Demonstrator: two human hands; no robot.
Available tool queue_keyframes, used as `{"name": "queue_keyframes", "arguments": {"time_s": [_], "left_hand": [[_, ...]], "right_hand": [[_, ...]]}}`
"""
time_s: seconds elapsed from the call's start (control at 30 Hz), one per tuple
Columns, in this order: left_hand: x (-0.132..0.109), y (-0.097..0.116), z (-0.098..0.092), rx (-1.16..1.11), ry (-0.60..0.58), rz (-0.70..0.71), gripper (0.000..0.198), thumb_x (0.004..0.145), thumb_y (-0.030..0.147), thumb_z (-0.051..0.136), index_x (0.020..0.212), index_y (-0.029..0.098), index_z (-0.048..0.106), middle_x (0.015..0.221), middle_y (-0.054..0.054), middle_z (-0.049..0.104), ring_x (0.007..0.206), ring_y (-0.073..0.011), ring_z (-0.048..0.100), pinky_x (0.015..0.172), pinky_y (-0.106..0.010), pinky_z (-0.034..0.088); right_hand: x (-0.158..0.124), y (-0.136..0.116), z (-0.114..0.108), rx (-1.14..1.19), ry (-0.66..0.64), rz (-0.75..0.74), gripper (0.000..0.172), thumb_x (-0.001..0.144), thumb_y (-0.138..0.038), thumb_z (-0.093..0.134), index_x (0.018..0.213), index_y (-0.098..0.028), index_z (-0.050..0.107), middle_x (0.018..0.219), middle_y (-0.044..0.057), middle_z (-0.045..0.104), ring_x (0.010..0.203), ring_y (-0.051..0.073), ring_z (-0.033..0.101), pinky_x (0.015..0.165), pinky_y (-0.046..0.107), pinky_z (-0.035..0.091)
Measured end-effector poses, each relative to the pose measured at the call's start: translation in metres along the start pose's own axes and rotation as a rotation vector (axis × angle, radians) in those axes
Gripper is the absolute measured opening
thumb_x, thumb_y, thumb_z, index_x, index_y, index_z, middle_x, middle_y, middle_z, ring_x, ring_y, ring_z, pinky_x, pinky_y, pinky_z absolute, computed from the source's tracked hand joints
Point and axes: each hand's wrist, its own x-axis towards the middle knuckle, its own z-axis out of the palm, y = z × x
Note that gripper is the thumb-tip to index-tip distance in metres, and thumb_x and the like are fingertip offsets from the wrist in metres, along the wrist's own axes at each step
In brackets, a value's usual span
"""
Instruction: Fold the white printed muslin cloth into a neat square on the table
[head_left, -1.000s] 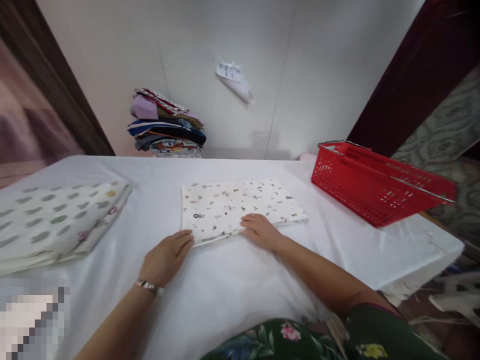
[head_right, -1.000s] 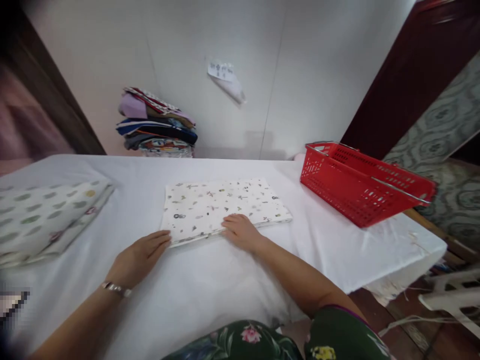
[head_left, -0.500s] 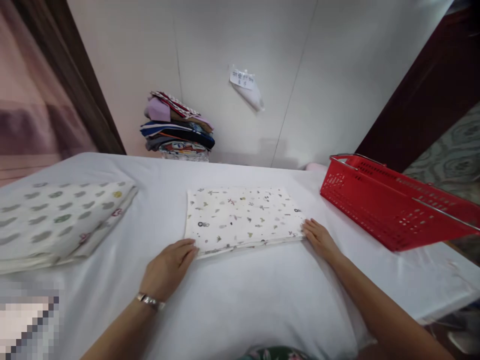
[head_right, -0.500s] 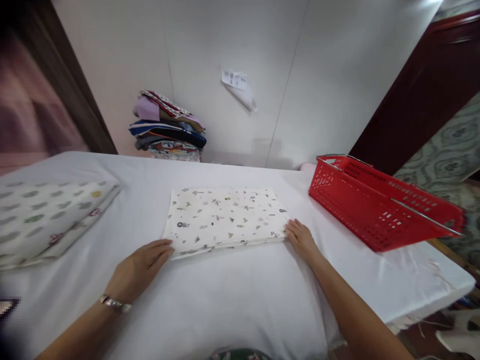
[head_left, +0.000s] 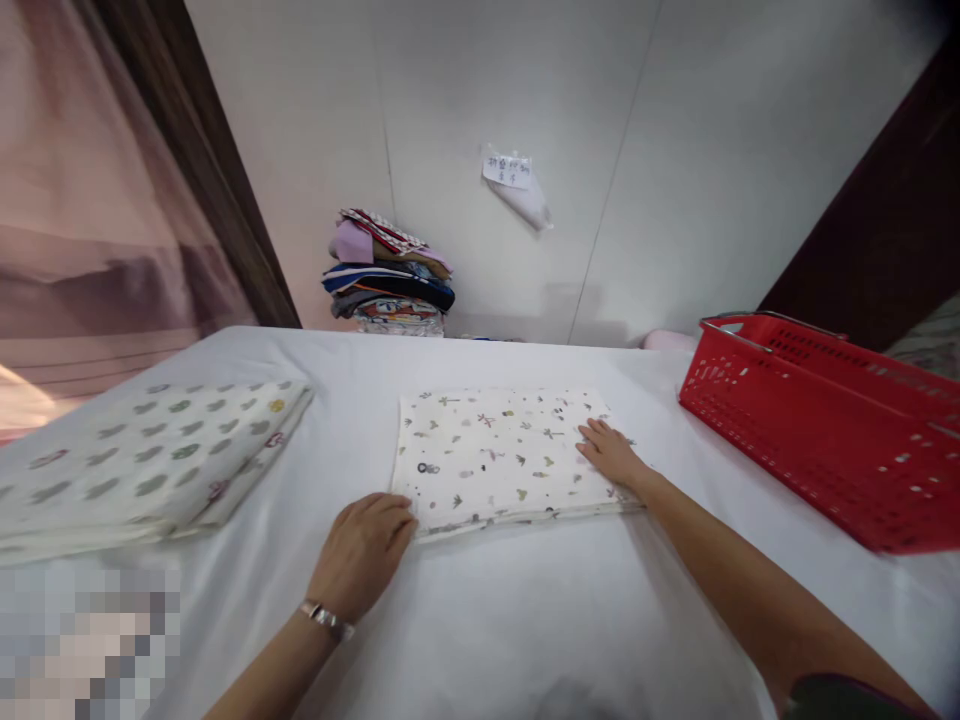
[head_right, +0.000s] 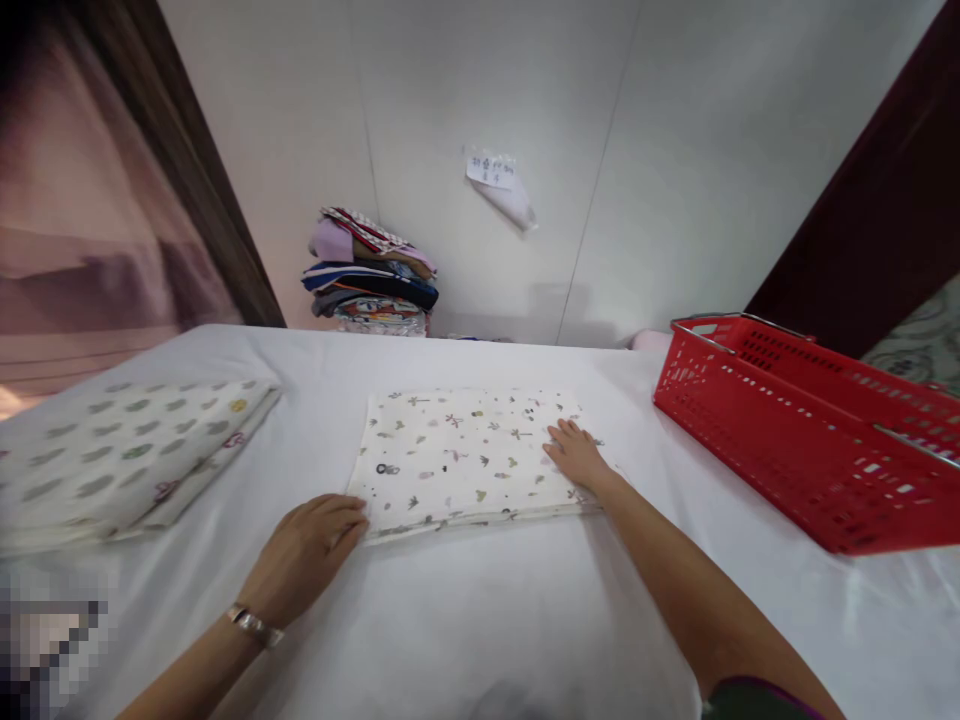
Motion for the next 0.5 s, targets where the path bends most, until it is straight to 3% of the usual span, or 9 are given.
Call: {"name": "queue_keyframes", "arguments": {"time_s": [0.1, 0.2, 0.37, 0.5], "left_hand": [[0.024, 0.003, -0.011, 0.055, -0.028, 0.028, 0.029, 0.084, 0.04, 0.042, 0.083, 0.025, 0.068, 0.107, -0.001, 0.065, 0.112, -0.0218, 0.051, 0.097, -0.041, 0.037], [0.066, 0.002, -0.011, 0.096, 0.014, 0.031, 0.038, 0.085, 0.047, 0.039, 0.101, 0.024, 0.065, 0.125, -0.004, 0.055, 0.125, -0.0248, 0.039, 0.103, -0.045, 0.029], [0.138, -0.007, 0.019, 0.211, -0.039, -0.079, 0.055, 0.085, 0.049, 0.036, 0.128, 0.016, 0.048, 0.146, -0.01, 0.028, 0.135, -0.0283, 0.018, 0.107, -0.047, 0.021], [0.162, -0.026, 0.047, 0.196, -0.145, -0.232, 0.07, 0.083, 0.059, 0.03, 0.137, 0.014, 0.035, 0.15, -0.011, 0.013, 0.137, -0.03, 0.005, 0.109, -0.049, 0.014]], "right_hand": [[0.001, 0.005, 0.014, -0.053, 0.031, -0.02, 0.05, 0.091, -0.043, 0.029, 0.133, -0.02, 0.042, 0.145, 0.009, 0.029, 0.135, 0.027, 0.02, 0.106, 0.048, 0.021], [-0.001, 0.007, 0.017, -0.06, 0.043, -0.029, 0.049, 0.091, -0.043, 0.028, 0.133, -0.021, 0.042, 0.145, 0.009, 0.029, 0.135, 0.026, 0.021, 0.106, 0.048, 0.02], [0.008, -0.001, -0.004, 0.017, -0.092, 0.012, 0.05, 0.09, -0.042, 0.033, 0.133, -0.018, 0.042, 0.146, 0.011, 0.026, 0.135, 0.028, 0.017, 0.106, 0.049, 0.018], [0.04, -0.03, -0.012, 0.098, -0.117, -0.062, 0.055, 0.089, -0.047, 0.034, 0.136, -0.019, 0.036, 0.148, 0.011, 0.018, 0.137, 0.028, 0.01, 0.107, 0.051, 0.011]]}}
